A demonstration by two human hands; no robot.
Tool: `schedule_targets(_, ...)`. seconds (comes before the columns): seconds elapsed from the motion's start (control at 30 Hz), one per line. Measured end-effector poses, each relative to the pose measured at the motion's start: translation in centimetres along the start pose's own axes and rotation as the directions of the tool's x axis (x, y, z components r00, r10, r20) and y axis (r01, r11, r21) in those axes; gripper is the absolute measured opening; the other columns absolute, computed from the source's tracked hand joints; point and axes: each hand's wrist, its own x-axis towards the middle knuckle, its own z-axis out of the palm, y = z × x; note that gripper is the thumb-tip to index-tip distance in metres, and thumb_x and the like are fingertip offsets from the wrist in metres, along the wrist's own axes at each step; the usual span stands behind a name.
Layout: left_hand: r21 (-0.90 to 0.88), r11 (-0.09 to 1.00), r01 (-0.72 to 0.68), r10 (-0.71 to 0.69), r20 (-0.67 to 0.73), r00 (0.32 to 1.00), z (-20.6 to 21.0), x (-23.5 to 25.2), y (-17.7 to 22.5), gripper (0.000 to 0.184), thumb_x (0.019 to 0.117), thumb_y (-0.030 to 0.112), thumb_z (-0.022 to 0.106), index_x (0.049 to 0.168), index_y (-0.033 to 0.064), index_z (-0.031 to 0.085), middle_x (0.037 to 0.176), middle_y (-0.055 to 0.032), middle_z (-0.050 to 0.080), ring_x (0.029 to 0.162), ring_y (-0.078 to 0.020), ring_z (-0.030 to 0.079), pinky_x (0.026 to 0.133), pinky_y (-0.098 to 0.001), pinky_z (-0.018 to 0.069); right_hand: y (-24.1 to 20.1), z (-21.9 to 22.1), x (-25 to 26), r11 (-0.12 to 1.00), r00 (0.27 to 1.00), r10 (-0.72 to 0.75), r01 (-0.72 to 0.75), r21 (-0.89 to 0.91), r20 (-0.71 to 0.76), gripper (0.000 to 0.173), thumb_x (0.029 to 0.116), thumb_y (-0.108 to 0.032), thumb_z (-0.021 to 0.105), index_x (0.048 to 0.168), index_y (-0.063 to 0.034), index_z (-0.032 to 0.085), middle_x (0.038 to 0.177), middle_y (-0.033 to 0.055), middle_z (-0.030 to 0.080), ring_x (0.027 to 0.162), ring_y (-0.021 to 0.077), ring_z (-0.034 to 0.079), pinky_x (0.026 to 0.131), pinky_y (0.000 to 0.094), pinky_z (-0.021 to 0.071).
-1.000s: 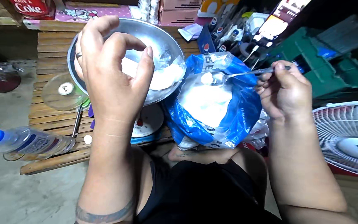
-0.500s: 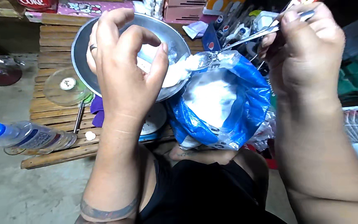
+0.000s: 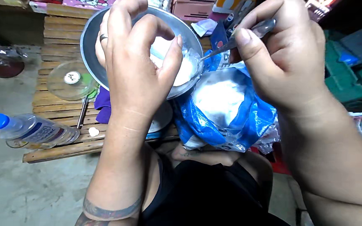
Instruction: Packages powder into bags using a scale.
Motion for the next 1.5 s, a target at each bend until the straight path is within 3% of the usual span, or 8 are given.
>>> schedule_targets(0.3, -0.007, 1.000, 0.007, -0.007, -0.001, 1.000, -0.1, 0.0, 0.0, 0.026, 0.0994, 0.039, 0.060, 0.104, 0.0193, 0.076, 0.128, -0.0100, 0.066, 0.126, -0.0251, 0.056, 0.102, -0.0523, 0.0351, -0.4, -2.5, -1.2, 0.974, 0.993, -0.112, 0.104, -0.203, -0.030, 0.031, 0.1111, -0.022, 0.042, 0.118, 0.0037, 0.058, 0.101, 0.0134, 0.064, 0.090, 0.0092, 0.063, 0.080, 0.0275, 0.0533)
schedule_targets(0.63, 0.004, 1.000, 0.023, -0.023, -0.033, 0.999, -0.3, 0.1, -0.7, 0.026, 0.0983, 0.040, 0.060, 0.102, 0.0204, 0.077, 0.121, -0.0069, 0.069, 0.122, -0.0228, 0.058, 0.102, -0.0516, 0.0363, 4.3, -5.8, -5.7, 0.993, 0.950, 0.094, -0.070, 0.091, -0.297, 0.017, 0.1093, -0.019, 0.047, 0.117, -0.0060, 0.053, 0.098, -0.0064, 0.064, 0.084, 0.0010, 0.064, 0.082, 0.0255, 0.0560)
schedule_targets(0.77, 0.006, 1.000, 0.031, -0.030, -0.028, 0.999, -0.5, 0.2, -0.7, 0.026, 0.0980, 0.040, 0.060, 0.102, 0.0205, 0.077, 0.119, -0.0069, 0.070, 0.122, -0.0237, 0.058, 0.103, -0.0535, 0.0358, 5.4, -4.7, -8.9, 0.967, 0.944, 0.242, -0.255, -0.028, -0.224, 0.029, 0.1117, -0.027, 0.040, 0.120, -0.0019, 0.051, 0.099, -0.0056, 0.060, 0.084, -0.0034, 0.060, 0.081, 0.0219, 0.0543)
schedule_targets(0.87, 0.010, 0.999, 0.038, -0.038, -0.016, 0.999, -0.6, 0.2, -0.6, 0.026, 0.0982, 0.040, 0.060, 0.101, 0.0205, 0.077, 0.118, -0.0075, 0.069, 0.123, -0.0249, 0.058, 0.106, -0.0566, 0.0341, 5.7, -2.7, -11.3, 0.900, 0.936, 0.334, -0.351, -0.259, -0.109, 0.041, 0.1128, -0.025, 0.036, 0.122, 0.0117, 0.052, 0.096, 0.0214, 0.063, 0.082, 0.0201, 0.065, 0.079, 0.0389, 0.0560)
schedule_targets(0.97, 0.012, 0.999, 0.044, -0.044, -0.008, 0.999, -0.6, 0.1, -0.6, 0.026, 0.0982, 0.040, 0.059, 0.102, 0.0208, 0.077, 0.117, -0.0066, 0.069, 0.123, -0.0242, 0.057, 0.107, -0.0571, 0.0332, 7.4, 0.1, -14.2, 0.821, 0.873, 0.487, -0.448, -0.354, 0.024, 0.040, 0.1114, -0.022, 0.035, 0.122, 0.0118, 0.054, 0.096, 0.0313, 0.065, 0.087, 0.0471, 0.067, 0.079, 0.0646, 0.0535)
schedule_targets(1.27, 0.018, 0.999, 0.032, -0.032, -0.001, 0.999, -0.3, 0.1, -0.6, 0.027, 0.0983, 0.041, 0.059, 0.103, 0.0204, 0.076, 0.122, -0.0065, 0.069, 0.126, -0.0239, 0.057, 0.107, -0.0551, 0.0335, 9.2, 2.9, -17.4, 0.770, 0.804, 0.593, -0.555, -0.314, 0.033, 0.038, 0.1120, -0.025, 0.034, 0.119, 0.0052, 0.056, 0.087, 0.0229, 0.064, 0.078, 0.0422, 0.065, 0.072, 0.0622, 0.0518)
schedule_targets(1.4, 0.013, 0.999, 0.029, -0.029, 0.000, 1.000, -0.4, 0.1, -0.6, 0.027, 0.0987, 0.039, 0.059, 0.103, 0.0196, 0.076, 0.128, -0.0090, 0.066, 0.127, -0.0242, 0.055, 0.103, -0.0532, 0.0343, 9.7, 2.5, -17.8, 0.761, 0.820, 0.572, -0.534, -0.368, -0.006, 0.041, 0.1093, -0.028, 0.039, 0.119, 0.0042, 0.062, 0.114, 0.0276, 0.064, 0.113, 0.0482, 0.060, 0.101, 0.0640, 0.0431)
schedule_targets(1.5, 0.006, 1.000, 0.025, -0.025, 0.028, 0.999, -0.4, 0.1, -0.4, 0.027, 0.0992, 0.037, 0.059, 0.106, 0.0179, 0.076, 0.136, -0.0129, 0.063, 0.131, -0.0265, 0.053, 0.104, -0.0544, 0.0350, 9.7, 1.3, -19.3, 0.753, 0.815, 0.574, -0.561, -0.344, -0.074, 0.052, 0.1054, -0.041, 0.046, 0.134, 0.0011, 0.057, 0.138, 0.0300, 0.052, 0.132, 0.0512, 0.045, 0.109, 0.0668, 0.0331)
